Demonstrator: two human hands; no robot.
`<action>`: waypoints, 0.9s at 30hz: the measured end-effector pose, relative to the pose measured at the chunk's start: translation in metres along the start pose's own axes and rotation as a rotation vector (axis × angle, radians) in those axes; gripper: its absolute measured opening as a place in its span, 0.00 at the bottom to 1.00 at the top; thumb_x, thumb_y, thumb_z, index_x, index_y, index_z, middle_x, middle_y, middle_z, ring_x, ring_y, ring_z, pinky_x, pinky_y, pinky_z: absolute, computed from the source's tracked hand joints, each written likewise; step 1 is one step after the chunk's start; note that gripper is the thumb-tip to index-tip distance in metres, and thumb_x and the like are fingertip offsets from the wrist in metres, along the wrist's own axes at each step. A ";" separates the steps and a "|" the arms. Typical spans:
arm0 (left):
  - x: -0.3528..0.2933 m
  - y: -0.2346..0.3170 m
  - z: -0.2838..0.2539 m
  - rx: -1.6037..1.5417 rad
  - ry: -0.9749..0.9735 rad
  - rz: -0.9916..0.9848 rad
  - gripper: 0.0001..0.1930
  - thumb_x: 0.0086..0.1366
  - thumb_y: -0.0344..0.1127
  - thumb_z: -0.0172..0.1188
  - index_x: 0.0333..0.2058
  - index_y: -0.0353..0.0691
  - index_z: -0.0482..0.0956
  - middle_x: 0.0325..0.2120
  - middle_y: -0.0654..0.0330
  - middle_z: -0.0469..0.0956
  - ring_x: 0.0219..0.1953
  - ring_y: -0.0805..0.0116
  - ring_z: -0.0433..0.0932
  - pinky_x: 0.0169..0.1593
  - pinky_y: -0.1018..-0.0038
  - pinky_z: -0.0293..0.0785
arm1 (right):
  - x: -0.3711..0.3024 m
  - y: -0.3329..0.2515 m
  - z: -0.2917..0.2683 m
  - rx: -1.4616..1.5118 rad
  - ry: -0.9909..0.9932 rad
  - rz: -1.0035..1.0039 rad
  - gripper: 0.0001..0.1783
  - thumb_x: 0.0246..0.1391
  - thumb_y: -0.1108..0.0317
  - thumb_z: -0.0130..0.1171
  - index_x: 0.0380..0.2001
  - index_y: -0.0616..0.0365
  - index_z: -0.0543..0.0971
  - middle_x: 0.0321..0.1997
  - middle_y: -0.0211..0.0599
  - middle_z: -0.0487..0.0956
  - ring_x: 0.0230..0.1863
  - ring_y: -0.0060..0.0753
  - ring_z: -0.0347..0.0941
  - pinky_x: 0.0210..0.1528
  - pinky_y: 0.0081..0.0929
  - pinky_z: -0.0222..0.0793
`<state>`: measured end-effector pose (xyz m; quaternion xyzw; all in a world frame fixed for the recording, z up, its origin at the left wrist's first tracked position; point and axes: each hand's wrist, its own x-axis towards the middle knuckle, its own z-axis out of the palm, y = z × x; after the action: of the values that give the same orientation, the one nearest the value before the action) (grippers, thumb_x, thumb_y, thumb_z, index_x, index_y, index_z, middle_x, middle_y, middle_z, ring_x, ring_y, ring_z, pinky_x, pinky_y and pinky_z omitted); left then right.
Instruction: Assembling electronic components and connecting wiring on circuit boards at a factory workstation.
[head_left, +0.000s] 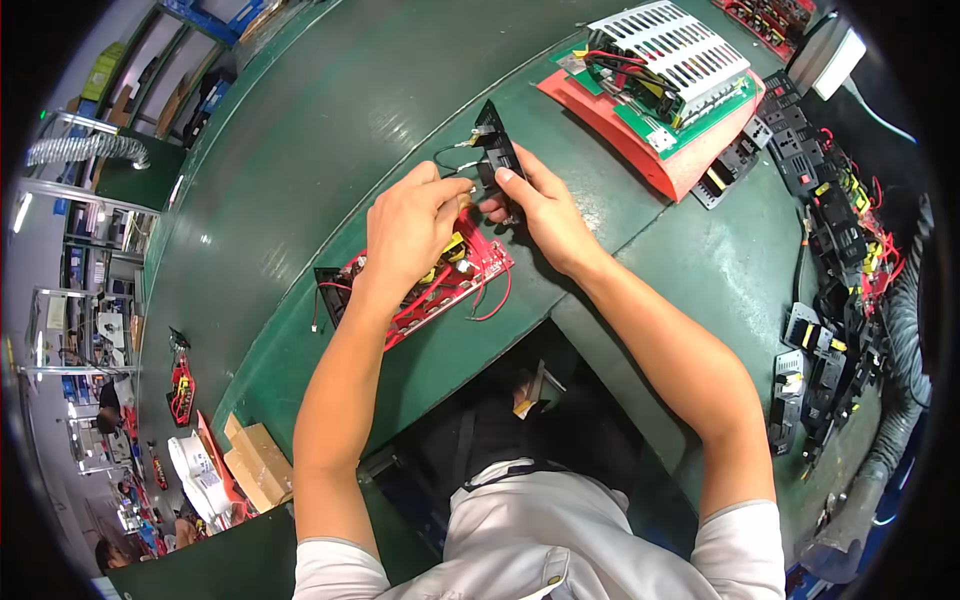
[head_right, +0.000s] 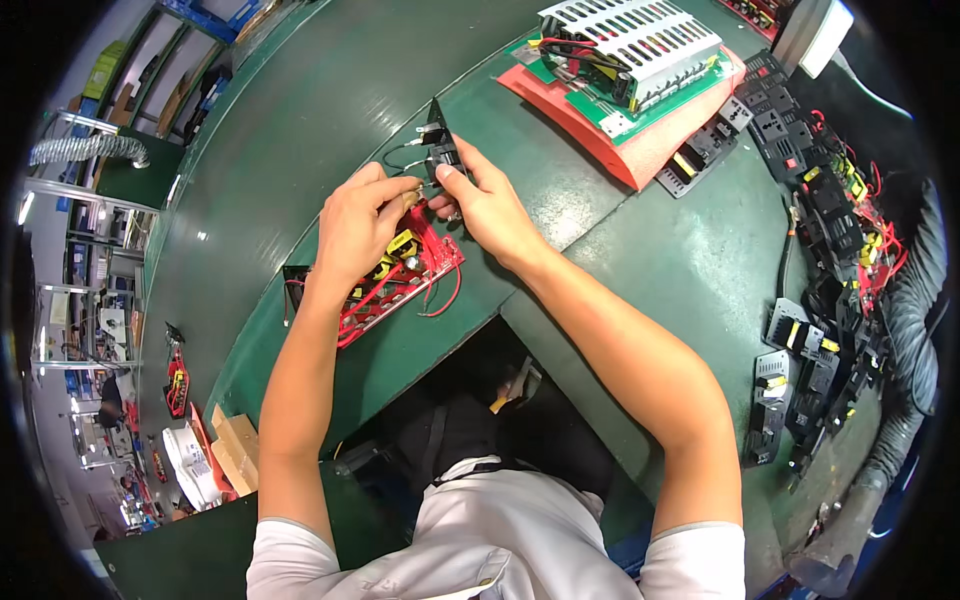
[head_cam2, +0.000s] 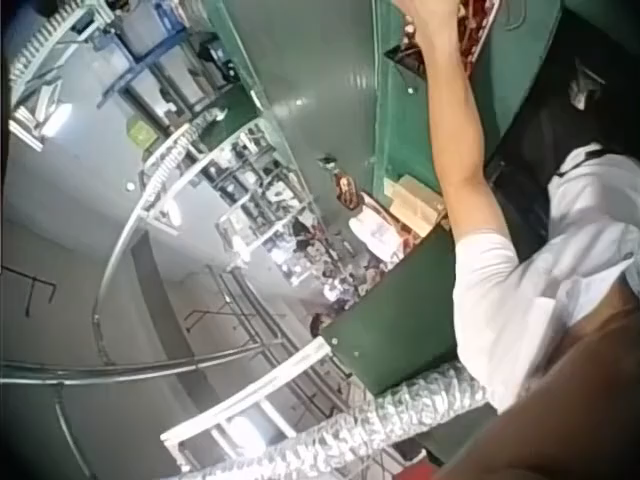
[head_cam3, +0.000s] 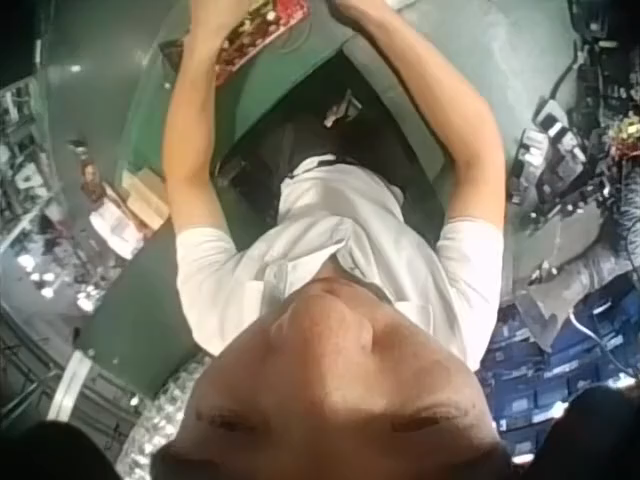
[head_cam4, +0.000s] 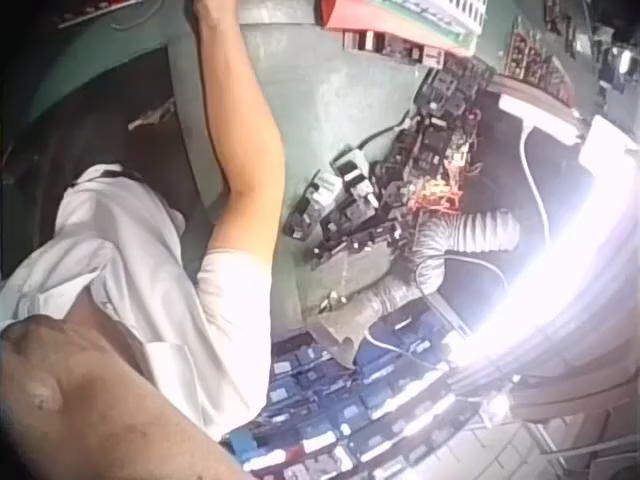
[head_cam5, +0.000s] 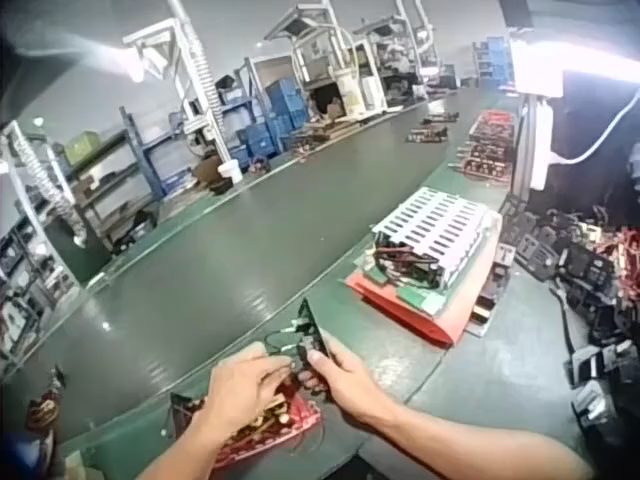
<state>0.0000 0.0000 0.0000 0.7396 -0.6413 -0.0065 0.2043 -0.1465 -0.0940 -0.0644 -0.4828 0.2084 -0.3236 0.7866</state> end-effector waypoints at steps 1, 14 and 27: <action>0.000 0.000 0.002 -0.001 0.001 -0.001 0.09 0.61 0.34 0.64 0.41 0.46 0.86 0.28 0.58 0.74 0.30 0.56 0.78 0.34 0.61 0.71 | 0.000 0.000 0.000 -0.013 -0.003 -0.022 0.29 0.70 0.62 0.49 0.70 0.59 0.61 0.45 0.32 0.77 0.40 0.23 0.76 0.44 0.23 0.73; 0.004 -0.003 0.003 -0.164 -0.079 -0.067 0.10 0.63 0.32 0.61 0.42 0.43 0.86 0.26 0.58 0.71 0.29 0.59 0.75 0.35 0.64 0.69 | 0.000 0.003 -0.001 -0.026 -0.013 -0.078 0.27 0.70 0.63 0.50 0.69 0.58 0.63 0.45 0.31 0.77 0.40 0.21 0.75 0.43 0.22 0.72; 0.005 -0.002 0.004 -0.180 -0.052 -0.077 0.10 0.61 0.31 0.63 0.41 0.43 0.86 0.25 0.57 0.71 0.28 0.60 0.75 0.35 0.64 0.69 | 0.001 0.002 -0.003 -0.019 -0.017 -0.059 0.28 0.70 0.62 0.50 0.69 0.57 0.63 0.44 0.31 0.77 0.40 0.22 0.75 0.42 0.21 0.72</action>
<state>0.0016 -0.0063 -0.0033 0.7420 -0.6142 -0.0911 0.2526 -0.1472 -0.0954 -0.0672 -0.4990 0.1906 -0.3404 0.7738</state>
